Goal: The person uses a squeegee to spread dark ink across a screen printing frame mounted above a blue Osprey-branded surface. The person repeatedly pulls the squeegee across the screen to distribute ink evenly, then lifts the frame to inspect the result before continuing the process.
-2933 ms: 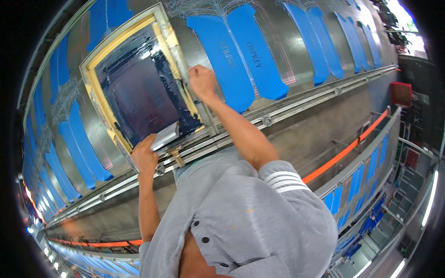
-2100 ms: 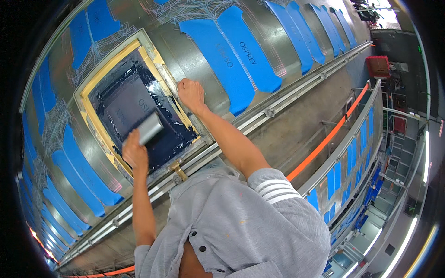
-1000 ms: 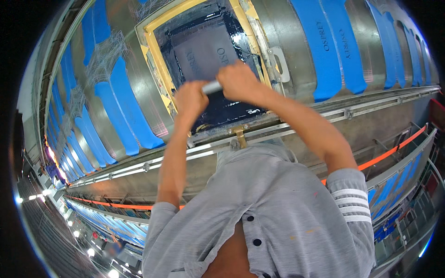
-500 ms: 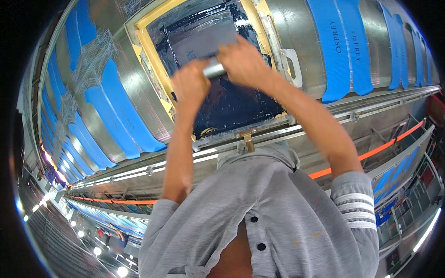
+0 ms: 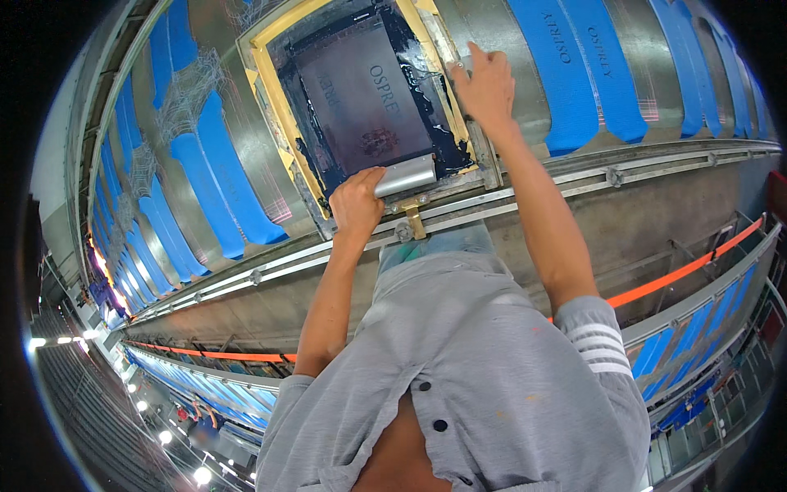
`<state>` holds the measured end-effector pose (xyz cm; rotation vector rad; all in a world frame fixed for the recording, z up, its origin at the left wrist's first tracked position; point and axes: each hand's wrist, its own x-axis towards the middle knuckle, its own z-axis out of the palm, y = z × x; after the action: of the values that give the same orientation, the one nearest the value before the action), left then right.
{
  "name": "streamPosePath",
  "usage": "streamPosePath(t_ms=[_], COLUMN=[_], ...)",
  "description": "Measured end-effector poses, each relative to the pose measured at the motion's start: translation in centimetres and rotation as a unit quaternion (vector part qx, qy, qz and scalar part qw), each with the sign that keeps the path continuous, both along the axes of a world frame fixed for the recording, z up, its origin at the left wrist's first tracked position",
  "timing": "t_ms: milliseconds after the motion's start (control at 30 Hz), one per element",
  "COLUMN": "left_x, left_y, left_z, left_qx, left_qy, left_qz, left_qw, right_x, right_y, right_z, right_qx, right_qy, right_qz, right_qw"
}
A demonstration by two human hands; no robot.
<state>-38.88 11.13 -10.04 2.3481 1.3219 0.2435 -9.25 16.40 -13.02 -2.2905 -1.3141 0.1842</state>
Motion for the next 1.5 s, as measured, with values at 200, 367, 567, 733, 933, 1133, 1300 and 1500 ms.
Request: streamPosePath(t_ms=[200, 367, 567, 733, 933, 1133, 1300, 1500], left_x=[-1.2, -5.6, -23.1, -33.9, -38.7, -38.1, -37.8, -36.2], left_y=[-0.8, -0.2, 2.2, 0.9, 1.9, 1.3, -0.5, 9.4], left_z=[-0.2, 1.5, 1.6, 2.9, 4.7, 2.2, 0.3, -1.6], left_qx=[0.016, 0.044, 0.053, 0.002, 0.007, 0.009, 0.027, 0.121], left_qy=[-0.044, -0.112, -0.056, -0.004, 0.010, -0.016, -0.003, 0.033], left_qz=[0.009, 0.019, 0.056, 0.078, 0.045, 0.012, 0.001, 0.004], left_qw=[0.999, 0.993, 0.995, 0.997, 0.999, 1.000, 1.000, 0.992], right_x=[1.9, -3.9, -22.3, -32.8, -35.5, -35.4, -35.9, -36.0], right_y=[2.7, 3.2, 5.8, 3.8, 4.1, 6.6, 7.0, 6.7], right_z=[-4.0, 3.3, 0.5, -2.0, -3.6, -2.3, -2.0, -1.3], right_qx=[0.014, 0.015, 0.074, 0.026, 0.040, 0.031, -0.009, -0.031], right_qy=[0.069, 0.169, 0.239, 0.345, 0.309, 0.217, 0.210, 0.191], right_qz=[-0.022, -0.057, -0.051, -0.078, -0.081, -0.077, -0.099, -0.104], right_qw=[0.997, 0.984, 0.967, 0.935, 0.947, 0.973, 0.973, 0.976])
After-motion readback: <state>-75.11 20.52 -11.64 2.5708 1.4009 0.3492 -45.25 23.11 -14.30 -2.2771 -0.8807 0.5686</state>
